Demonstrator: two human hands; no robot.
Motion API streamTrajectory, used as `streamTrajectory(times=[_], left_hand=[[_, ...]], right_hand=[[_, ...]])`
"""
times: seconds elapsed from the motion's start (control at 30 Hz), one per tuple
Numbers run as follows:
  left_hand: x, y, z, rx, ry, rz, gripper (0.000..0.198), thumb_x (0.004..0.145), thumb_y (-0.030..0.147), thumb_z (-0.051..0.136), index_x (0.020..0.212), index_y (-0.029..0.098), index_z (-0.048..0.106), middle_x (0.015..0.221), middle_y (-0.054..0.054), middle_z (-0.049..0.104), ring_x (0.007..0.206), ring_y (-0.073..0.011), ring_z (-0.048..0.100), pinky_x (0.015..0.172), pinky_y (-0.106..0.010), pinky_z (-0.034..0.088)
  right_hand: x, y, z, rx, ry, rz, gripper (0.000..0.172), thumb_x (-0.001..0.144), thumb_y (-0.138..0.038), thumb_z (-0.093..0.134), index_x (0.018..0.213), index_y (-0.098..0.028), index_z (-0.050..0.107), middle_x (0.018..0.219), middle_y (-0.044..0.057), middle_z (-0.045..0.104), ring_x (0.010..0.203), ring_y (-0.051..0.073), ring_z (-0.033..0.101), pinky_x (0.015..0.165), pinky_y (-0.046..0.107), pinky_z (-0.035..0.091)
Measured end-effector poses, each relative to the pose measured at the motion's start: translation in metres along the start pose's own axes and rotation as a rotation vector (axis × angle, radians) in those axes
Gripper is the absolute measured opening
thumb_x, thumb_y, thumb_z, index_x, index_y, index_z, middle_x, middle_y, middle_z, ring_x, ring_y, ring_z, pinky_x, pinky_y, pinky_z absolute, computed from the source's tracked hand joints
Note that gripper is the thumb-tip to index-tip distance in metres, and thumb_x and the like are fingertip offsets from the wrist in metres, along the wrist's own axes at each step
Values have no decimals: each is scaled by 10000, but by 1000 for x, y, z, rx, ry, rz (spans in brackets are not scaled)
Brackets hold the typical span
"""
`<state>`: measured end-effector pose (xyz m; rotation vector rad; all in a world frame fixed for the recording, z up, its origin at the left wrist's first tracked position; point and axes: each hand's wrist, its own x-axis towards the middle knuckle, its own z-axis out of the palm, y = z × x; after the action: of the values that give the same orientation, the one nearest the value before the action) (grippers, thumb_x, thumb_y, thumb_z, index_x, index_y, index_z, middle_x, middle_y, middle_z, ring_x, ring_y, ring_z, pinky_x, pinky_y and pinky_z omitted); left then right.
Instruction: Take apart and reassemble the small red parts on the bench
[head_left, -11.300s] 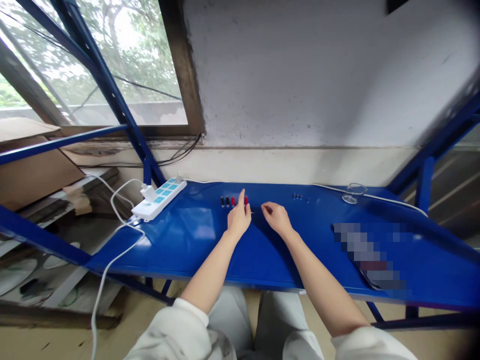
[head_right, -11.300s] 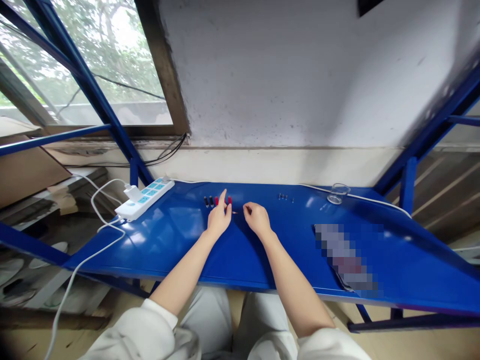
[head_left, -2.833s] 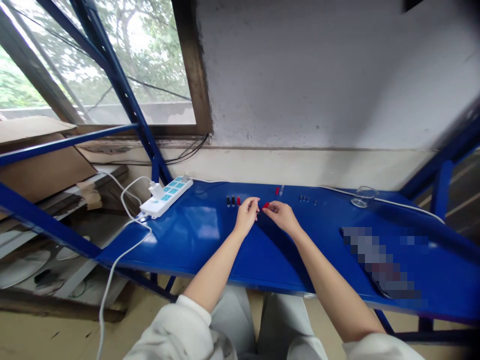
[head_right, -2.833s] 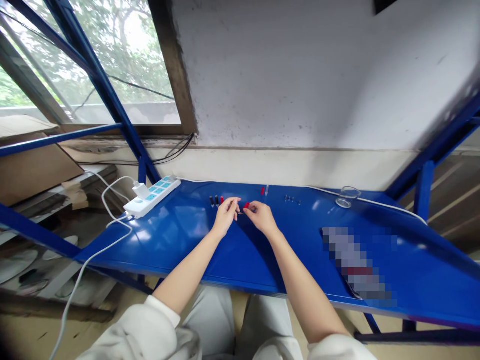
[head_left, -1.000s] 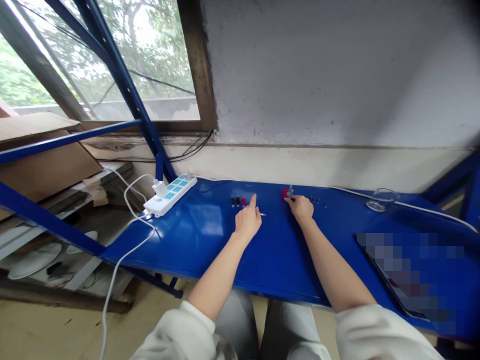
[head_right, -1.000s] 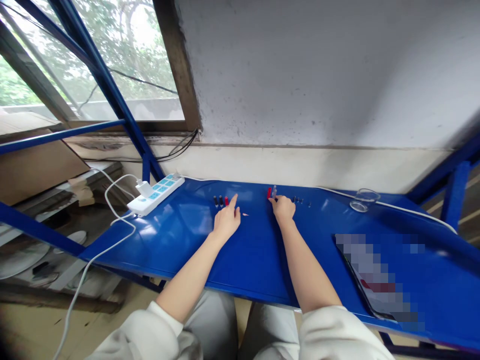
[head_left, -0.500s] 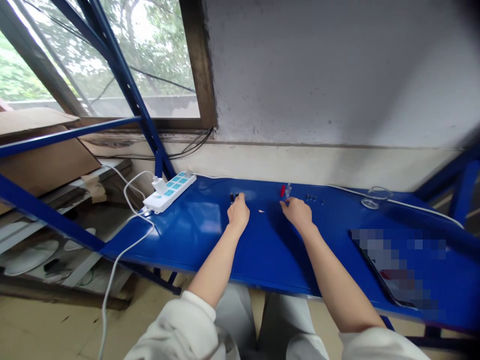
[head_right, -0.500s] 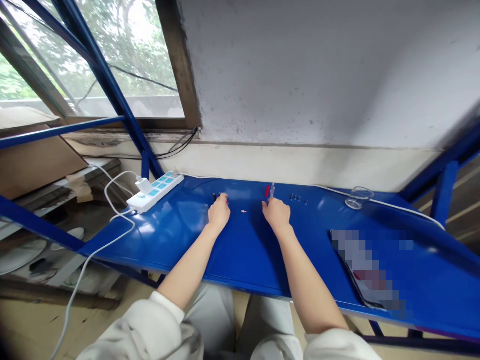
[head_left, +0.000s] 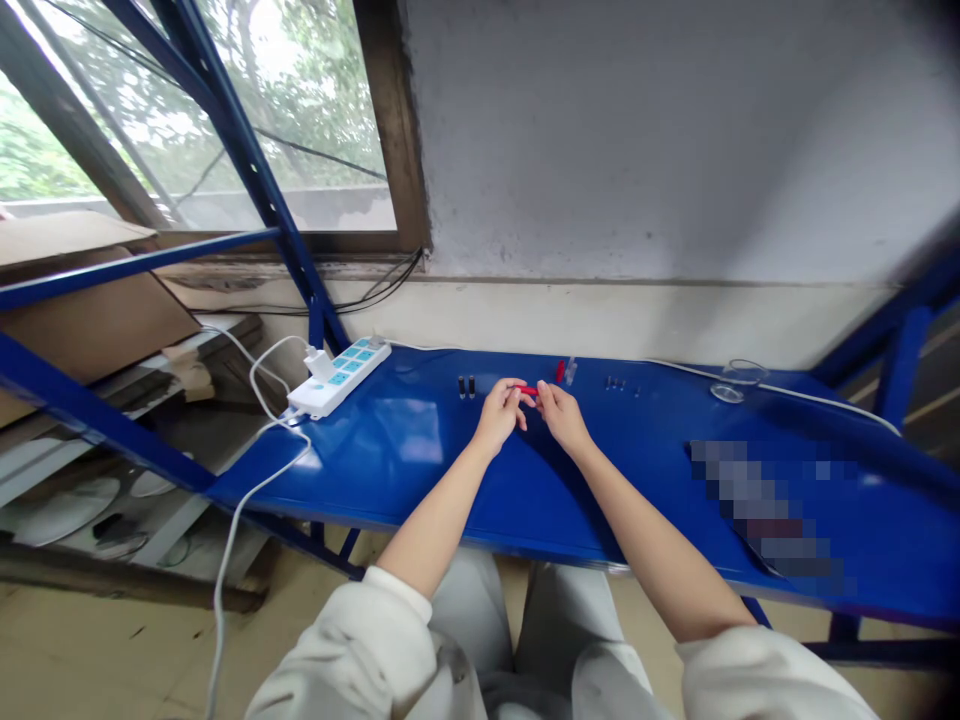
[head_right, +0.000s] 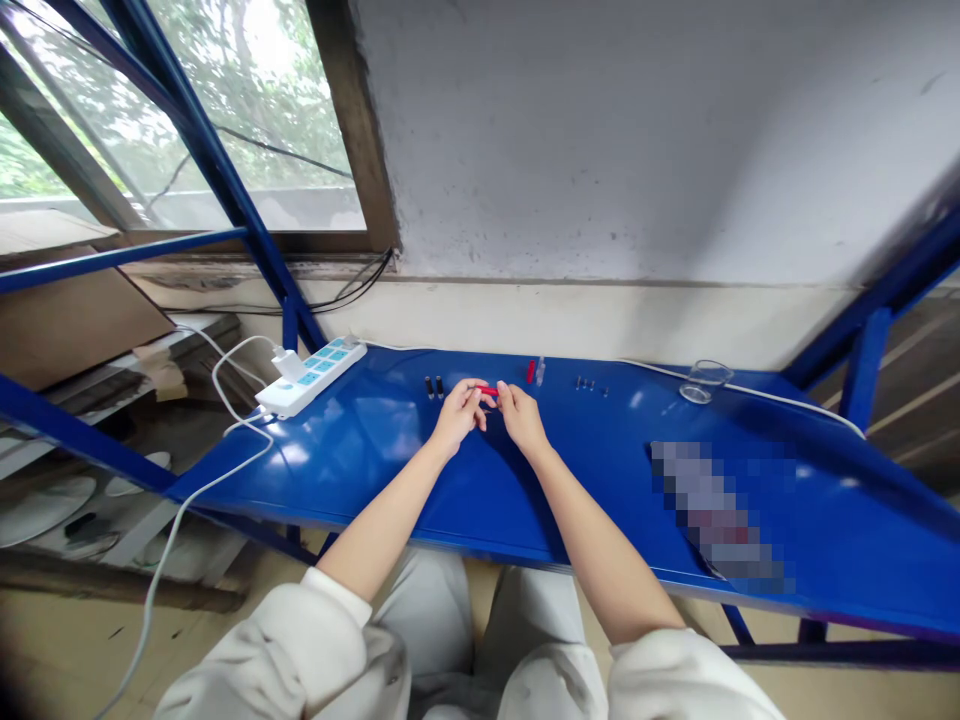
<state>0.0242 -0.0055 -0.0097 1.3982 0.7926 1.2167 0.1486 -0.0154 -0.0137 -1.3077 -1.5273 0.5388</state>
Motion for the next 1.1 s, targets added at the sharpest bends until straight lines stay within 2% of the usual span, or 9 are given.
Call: streamTrajectory(times=[0.17,0.37,0.43,0.53,0.63,0.73,0.83,0.97,1.1], left_hand=[[0,0,1,28,69,8,302,821,448,423,846,150,464,600,24,560,320,-44,445,344,-165,308],[1,3,-5,39,336,43,411,802,536,396,663,151,438,497,40,502,326,-30,393,359,-164,284],[2,4,-7,30,375,29,415,792,536,416,639,151,438,483,43,487,328,-28,382,362,-164,280],[2,3,-7,45,318,-6,394,757,525,483,648,146,472,486,41,498,330,-29,381,362,-166,272],[1,2,-4,66,223,-9,380,734,515,520,673,140,503,506,35,514,339,-33,400,363,-168,278],[1,2,-3,70,207,21,370,726,507,533,693,139,515,502,44,493,352,-37,413,368,-168,291],[0,2,-4,100,216,39,369,750,502,503,675,141,514,476,52,461,358,-37,410,377,-165,294],[0,2,-5,102,168,20,364,786,478,456,651,143,506,502,39,478,367,-37,417,380,-164,292],[0,1,-6,122,164,-20,288,803,413,443,760,146,542,525,40,485,358,-40,413,374,-164,297]], right_hand=[[-2,-6,-3,26,50,-48,449,837,-537,315,592,-185,446,531,-27,453,505,94,418,529,212,338],[-3,-12,-7,93,126,-5,472,819,-558,331,552,-182,433,488,-32,413,479,89,388,504,215,328],[0,-10,-7,154,167,11,463,804,-561,360,571,-177,471,486,-29,426,472,89,392,494,218,330],[4,-6,-6,254,159,35,413,748,-557,465,708,-160,569,559,-9,514,482,90,425,483,220,349],[6,-2,-2,291,32,59,408,676,-539,562,803,-154,612,641,18,585,520,99,477,494,226,383],[5,1,2,315,-106,53,387,636,-510,610,800,-160,624,685,24,619,574,114,533,545,246,424],[5,4,3,313,-160,14,345,630,-470,634,777,-158,619,707,22,628,618,121,559,608,261,438],[4,6,4,254,-225,-28,308,658,-460,611,712,-157,597,660,10,609,577,111,531,584,248,424],[3,6,6,146,-255,-69,301,682,-461,576,716,-163,602,660,6,606,555,107,512,547,233,405]])
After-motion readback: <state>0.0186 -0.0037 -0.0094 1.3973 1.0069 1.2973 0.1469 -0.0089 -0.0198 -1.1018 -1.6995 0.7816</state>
